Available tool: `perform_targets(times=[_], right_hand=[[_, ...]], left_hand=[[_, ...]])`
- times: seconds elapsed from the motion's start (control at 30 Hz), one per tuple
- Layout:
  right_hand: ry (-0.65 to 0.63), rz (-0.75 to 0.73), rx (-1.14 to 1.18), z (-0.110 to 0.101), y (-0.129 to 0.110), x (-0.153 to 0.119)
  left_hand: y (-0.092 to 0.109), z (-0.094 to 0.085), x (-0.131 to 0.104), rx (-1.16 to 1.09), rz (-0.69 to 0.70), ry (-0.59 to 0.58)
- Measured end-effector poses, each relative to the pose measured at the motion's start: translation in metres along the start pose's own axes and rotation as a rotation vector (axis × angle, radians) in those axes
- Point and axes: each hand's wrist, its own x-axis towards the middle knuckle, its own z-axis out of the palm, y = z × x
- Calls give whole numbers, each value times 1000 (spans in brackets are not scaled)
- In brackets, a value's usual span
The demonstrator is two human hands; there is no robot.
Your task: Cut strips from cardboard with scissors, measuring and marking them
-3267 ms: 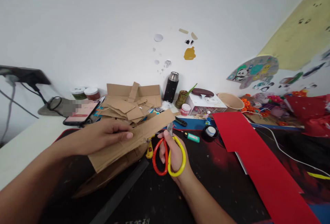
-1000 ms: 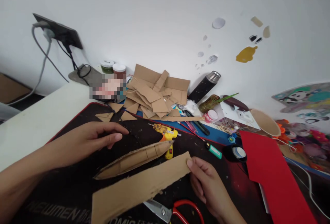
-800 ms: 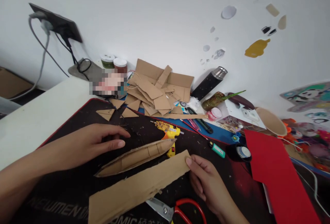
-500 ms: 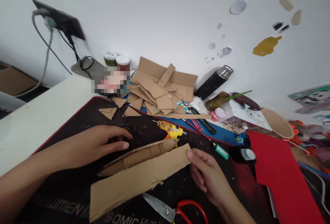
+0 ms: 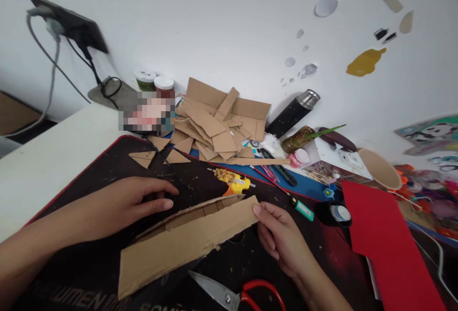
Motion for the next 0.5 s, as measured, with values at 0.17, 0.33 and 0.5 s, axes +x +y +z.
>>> perform_targets(times=[0.17,0.33,0.5], right_hand=[[-13,11,18,0,-1,2],[-21,7,23,0,1,4],[-36,-2,46,0,0,1]], left_hand=[[2,0,0,-6,-8,14],[3,-1,1,-7,-14,0],[3,-2,-1,15,-25,-1]])
